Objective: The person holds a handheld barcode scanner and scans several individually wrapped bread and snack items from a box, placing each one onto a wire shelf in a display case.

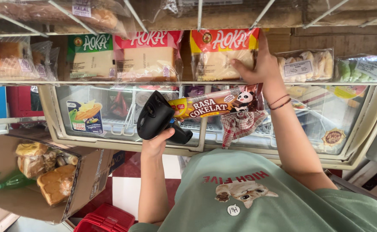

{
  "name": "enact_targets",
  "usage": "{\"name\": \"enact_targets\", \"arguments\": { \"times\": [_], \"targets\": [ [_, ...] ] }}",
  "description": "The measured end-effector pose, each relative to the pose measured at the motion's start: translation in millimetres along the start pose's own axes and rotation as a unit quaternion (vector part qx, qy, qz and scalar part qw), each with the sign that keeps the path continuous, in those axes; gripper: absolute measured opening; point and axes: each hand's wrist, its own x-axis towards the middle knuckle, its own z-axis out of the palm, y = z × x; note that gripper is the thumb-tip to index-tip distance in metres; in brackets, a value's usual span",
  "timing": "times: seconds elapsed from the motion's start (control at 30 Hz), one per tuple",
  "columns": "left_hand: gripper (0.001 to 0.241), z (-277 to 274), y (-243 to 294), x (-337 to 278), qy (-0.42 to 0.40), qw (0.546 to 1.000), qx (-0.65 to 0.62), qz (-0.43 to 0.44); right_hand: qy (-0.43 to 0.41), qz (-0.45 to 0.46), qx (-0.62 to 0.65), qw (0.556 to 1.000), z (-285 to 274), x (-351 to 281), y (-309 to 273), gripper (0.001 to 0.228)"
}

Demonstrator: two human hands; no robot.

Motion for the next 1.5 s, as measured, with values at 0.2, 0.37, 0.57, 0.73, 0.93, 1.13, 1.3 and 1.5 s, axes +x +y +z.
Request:
{"name": "enact_targets", "arguments": {
  "times": [0.2,0.37,0.57,0.73,0.93,1.13,1.3,1.5],
  "targets": [
    [0.067,-11,-4,-3,0.005,1.000,0.019,-0.005,0.024,-0.027,0.037,0.999,-40,-29,-23,0.088],
    [0.066,-14,-10,-5,0.030,0.999,0.001,-0.040,-0.059,0.011,0.051,0.997,-44,-36,-45,0.030],
    [0.062,-5,-8,0,0.013,0.999,-0.029,-0.029,-0.069,0.001,0.117,0.991,-39,-31,-52,0.033],
    [0.065,-12,-7,-4,0.030,0.999,0.007,-0.028,-0.099,0.018,0.041,0.994,-8,-18,-59,0.040],
    [0.067,-14,-1,-8,0.040,0.999,0.018,-0.016,-0.098,0.001,0.102,0.990,-31,-28,-74,0.040],
    [0.065,5,-2,3,0.037,0.998,0.058,-0.013,-0.053,0.050,0.324,0.943,-70,-75,-33,0.033],
    [0.073,61,-5,29,0.011,0.997,0.070,-0.028,-0.101,0.053,0.449,0.886,-99,-108,-12,0.036],
    [0.060,130,-6,68,-0.079,0.965,0.250,-0.018,0.077,0.074,0.345,0.933,-154,-110,28,0.015]
  ]
}}
